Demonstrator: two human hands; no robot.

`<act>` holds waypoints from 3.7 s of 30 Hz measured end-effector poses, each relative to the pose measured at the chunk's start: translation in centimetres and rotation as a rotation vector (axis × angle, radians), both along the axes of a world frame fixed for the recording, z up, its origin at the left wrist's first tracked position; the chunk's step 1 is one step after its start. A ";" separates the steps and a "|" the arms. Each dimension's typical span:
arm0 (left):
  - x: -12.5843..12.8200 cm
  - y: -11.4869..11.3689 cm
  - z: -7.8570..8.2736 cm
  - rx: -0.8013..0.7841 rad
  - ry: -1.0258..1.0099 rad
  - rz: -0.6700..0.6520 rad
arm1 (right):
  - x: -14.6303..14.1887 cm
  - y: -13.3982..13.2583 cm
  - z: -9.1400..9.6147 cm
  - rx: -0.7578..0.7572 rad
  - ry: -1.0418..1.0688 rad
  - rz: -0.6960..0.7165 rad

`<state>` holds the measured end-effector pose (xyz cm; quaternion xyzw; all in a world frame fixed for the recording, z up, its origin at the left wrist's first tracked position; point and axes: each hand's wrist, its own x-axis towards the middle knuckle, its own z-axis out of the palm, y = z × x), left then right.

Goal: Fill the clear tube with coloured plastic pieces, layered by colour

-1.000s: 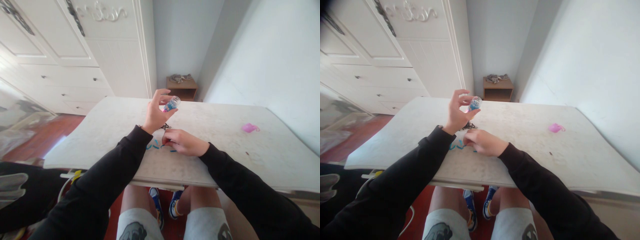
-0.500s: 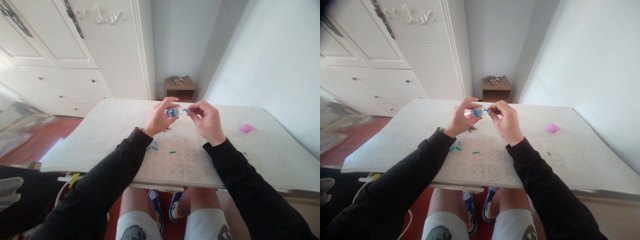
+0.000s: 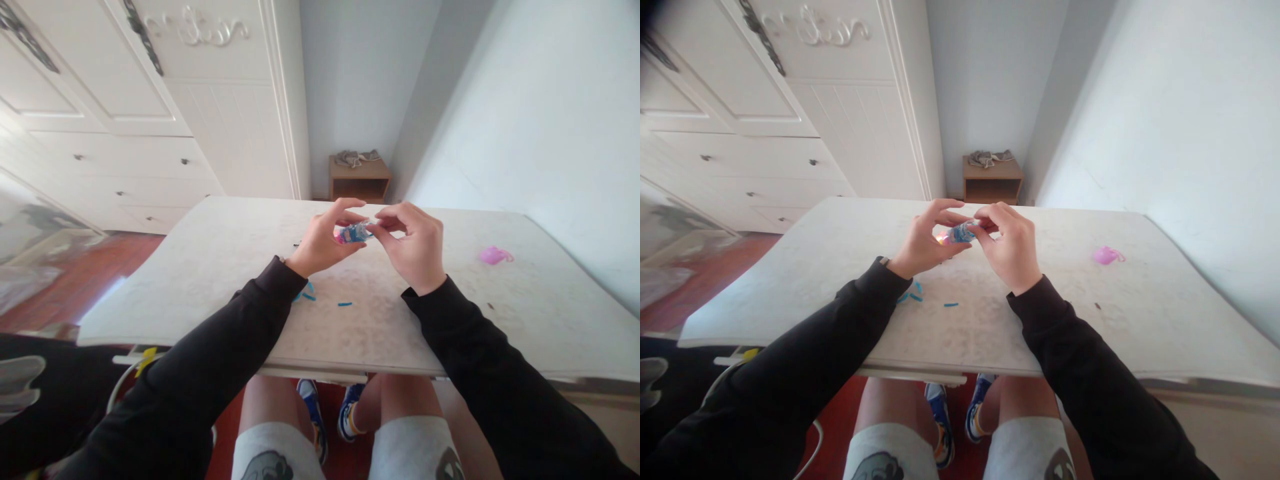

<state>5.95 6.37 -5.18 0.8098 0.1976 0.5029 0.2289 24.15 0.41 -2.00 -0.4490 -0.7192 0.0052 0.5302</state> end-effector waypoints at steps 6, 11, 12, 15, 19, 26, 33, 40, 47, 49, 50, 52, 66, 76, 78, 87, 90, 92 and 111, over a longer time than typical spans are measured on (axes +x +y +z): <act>0.0 0.2 0.1 -0.006 -0.039 -0.004 | 0.2 0.1 -0.1 0.029 -0.063 -0.036; 0.1 0.2 -0.1 -0.032 -0.072 -0.027 | -0.2 -0.1 -0.1 0.053 -0.066 -0.033; 0.2 0.2 -0.1 -0.041 -0.081 -0.030 | -0.3 -0.2 -0.1 0.067 -0.054 -0.030; 0.2 0.7 -0.4 -0.079 -0.118 -0.017 | -0.4 -0.6 0.2 0.126 0.032 -0.040; -0.2 2.3 -0.9 -0.117 -0.237 0.120 | 0.2 -0.4 0.6 -0.022 0.069 0.024; -1.2 3.8 -1.1 -0.111 -0.333 0.318 | -0.6 -0.3 -0.9 -0.784 -0.529 0.576; -2.0 4.8 -0.3 -0.133 -0.461 0.395 | -3.6 -1.2 -2.1 -0.745 -0.608 0.714; -2.1 5.2 -0.4 -0.165 -0.486 0.444 | -7.3 -2.0 -3.8 -0.551 -0.352 0.434; -2.1 4.9 -0.3 -0.154 -0.415 0.436 | -7.7 -2.8 -4.7 -0.610 -0.312 0.426; -2.1 4.8 -0.3 -0.148 -0.413 0.432 | -7.8 -2.8 -5.0 -0.605 -0.290 0.449; -2.1 4.8 -0.3 -0.145 -0.411 0.431 | -7.9 -2.8 -5.1 -0.597 -0.282 0.451; -2.0 4.7 -0.3 -0.141 -0.400 0.431 | -8.0 -2.7 -5.3 -0.574 -0.274 0.437; -1.8 4.7 -0.2 -0.135 -0.410 0.441 | -8.8 -1.4 -5.5 -0.556 -0.165 0.640; -1.8 4.2 0.1 -0.149 -0.371 0.450 | -8.9 0.0 -5.8 -0.446 -0.366 0.754; -1.8 4.0 0.2 -0.174 -0.396 0.446 | -9.1 0.1 -5.9 -0.430 -0.357 0.743; -1.9 3.6 0.3 -0.106 -0.355 0.454 | -7.1 0.1 -3.6 -0.348 -0.343 0.564; -2.0 3.0 0.3 -0.015 -0.270 0.436 | -5.0 0.6 -1.7 -0.156 -0.076 0.360; -1.9 2.5 0.3 0.036 -0.182 0.411 | -3.6 1.1 -0.6 -0.038 0.045 0.187; -1.0 1.3 -0.4 0.033 -0.045 0.192 | -1.5 2.3 -0.9 0.002 -0.034 0.011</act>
